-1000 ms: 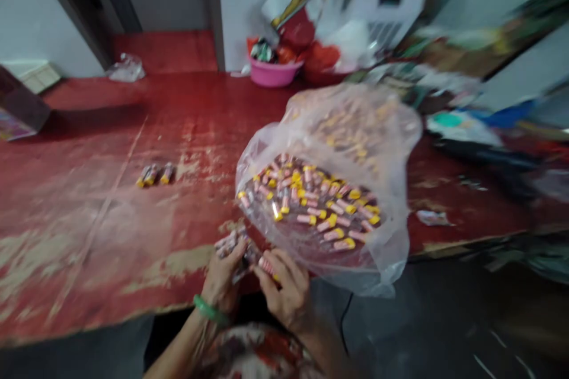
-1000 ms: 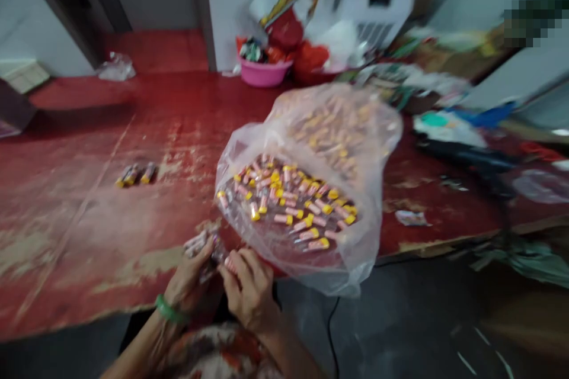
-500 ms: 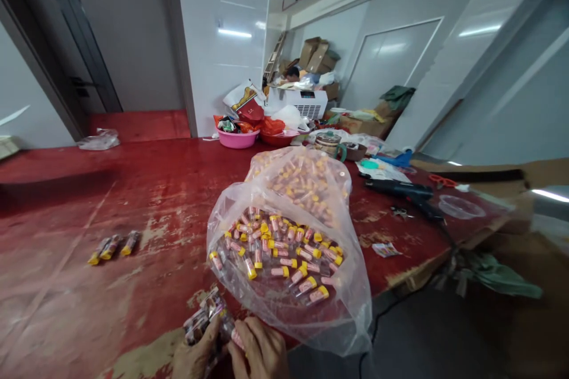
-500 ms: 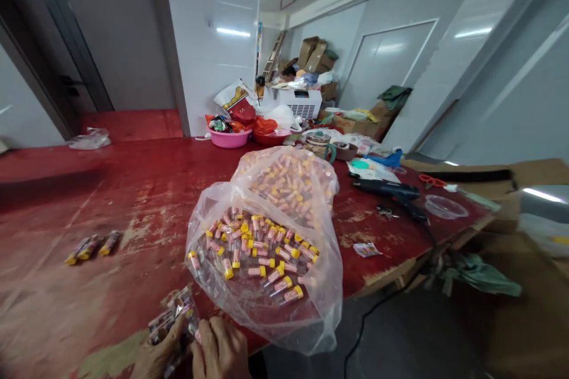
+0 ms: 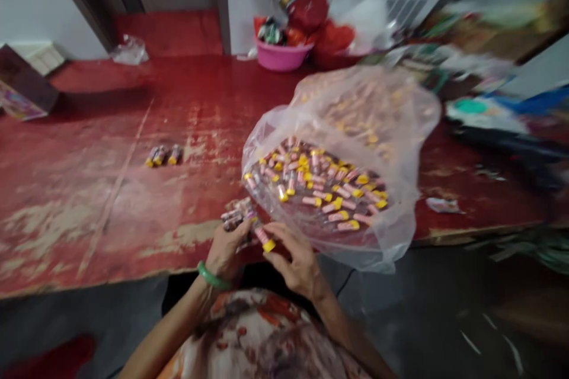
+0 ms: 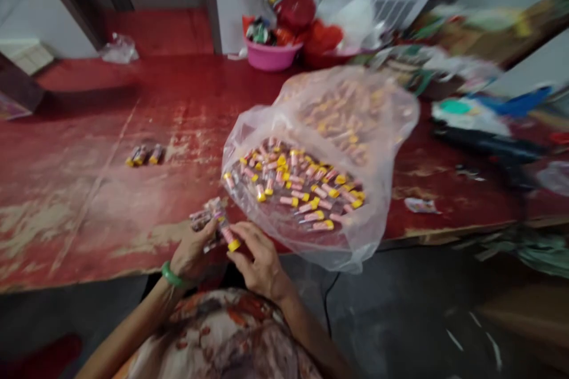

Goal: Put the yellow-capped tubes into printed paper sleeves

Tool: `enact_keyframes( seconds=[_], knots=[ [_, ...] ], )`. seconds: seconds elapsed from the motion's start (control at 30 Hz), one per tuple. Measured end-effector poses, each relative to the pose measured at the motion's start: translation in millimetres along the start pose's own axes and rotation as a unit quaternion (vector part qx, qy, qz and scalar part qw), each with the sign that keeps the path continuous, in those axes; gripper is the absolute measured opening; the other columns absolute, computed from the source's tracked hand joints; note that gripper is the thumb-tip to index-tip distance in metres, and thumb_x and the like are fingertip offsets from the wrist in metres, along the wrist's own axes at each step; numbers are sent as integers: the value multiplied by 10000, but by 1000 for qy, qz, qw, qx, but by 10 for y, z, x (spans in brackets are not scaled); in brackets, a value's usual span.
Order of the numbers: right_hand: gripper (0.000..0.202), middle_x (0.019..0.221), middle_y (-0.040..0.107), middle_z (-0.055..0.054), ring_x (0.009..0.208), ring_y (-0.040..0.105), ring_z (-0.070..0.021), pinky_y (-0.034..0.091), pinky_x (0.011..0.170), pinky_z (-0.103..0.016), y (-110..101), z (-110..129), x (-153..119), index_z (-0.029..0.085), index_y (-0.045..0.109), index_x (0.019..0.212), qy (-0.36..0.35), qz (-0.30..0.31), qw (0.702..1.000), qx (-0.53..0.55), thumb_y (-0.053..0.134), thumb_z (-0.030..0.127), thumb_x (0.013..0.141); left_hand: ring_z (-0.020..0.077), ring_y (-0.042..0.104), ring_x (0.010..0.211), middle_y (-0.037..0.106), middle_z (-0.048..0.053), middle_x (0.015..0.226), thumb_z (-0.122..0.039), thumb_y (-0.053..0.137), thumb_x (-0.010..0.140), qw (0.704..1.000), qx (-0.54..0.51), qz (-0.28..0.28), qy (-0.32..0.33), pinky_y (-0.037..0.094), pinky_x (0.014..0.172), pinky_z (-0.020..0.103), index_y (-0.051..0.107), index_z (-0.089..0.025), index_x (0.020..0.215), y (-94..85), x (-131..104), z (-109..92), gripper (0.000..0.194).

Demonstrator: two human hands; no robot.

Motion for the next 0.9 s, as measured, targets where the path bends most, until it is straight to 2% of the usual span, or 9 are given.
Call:
enact_keyframes(
  seconds=[0.13, 0.2, 0.43, 0.6, 0.77, 0.9],
  knots=[
    [244, 1029, 709, -80, 952, 703, -203, 599, 831, -317, 3, -22, -39, 193, 628, 1120, 24, -88, 996, 0, 694, 196, 885, 124, 641, 626, 714, 29, 733, -454, 998, 415, 998, -48, 41, -24, 548, 602, 224, 734, -121, 789, 3, -28, 128, 566],
    [240, 1000, 696, -68, 922, 693, -191, 591, 810, -305, 47, 14, -49, 195, 616, 1085, 21, -108, 994, -8, 713, 182, 866, 125, 659, 646, 732, 36, 754, -427, 1002, 427, 996, -61, 57, -35, 554, 610, 215, 747, -119, 796, 21, -74, 179, 545],
    [256, 1017, 685, -72, 935, 684, -193, 589, 817, -319, 112, -5, -19, 194, 628, 1091, 5, -118, 993, -19, 675, 126, 849, 115, 661, 610, 736, 22, 753, -458, 989, 461, 996, -44, 65, -46, 573, 566, 211, 762, -136, 819, -32, -119, 177, 532],
    [256, 1019, 705, -89, 909, 703, -193, 611, 779, -309, 116, -3, -23, 185, 675, 1126, -18, -88, 996, -12, 635, 93, 891, 115, 653, 577, 727, 28, 742, -490, 958, 529, 996, -21, 83, -36, 573, 530, 212, 760, -128, 821, -67, -126, 152, 506],
    [383, 1046, 705, -135, 939, 711, -215, 622, 781, -326, 156, 100, -70, 158, 665, 1251, -77, -116, 987, -80, 598, 27, 897, 96, 623, 544, 697, 12, 688, -498, 954, 532, 994, -26, 99, -30, 560, 529, 202, 750, -121, 787, -56, -141, 146, 498],
    [399, 1018, 706, -148, 907, 714, -219, 621, 760, -315, 198, 128, -93, 124, 675, 1248, -97, -128, 982, -96, 614, -4, 876, 92, 603, 536, 675, 7, 661, -500, 956, 522, 994, -28, 98, -26, 542, 513, 201, 737, -113, 764, -58, -140, 148, 505]
  ],
)
Point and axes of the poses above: each hand's wrist, its own x-axis towards the middle knuckle, its own y-axis out of the palm, z = x × y, the point moved 5 cm from there along x, towards the middle knuckle
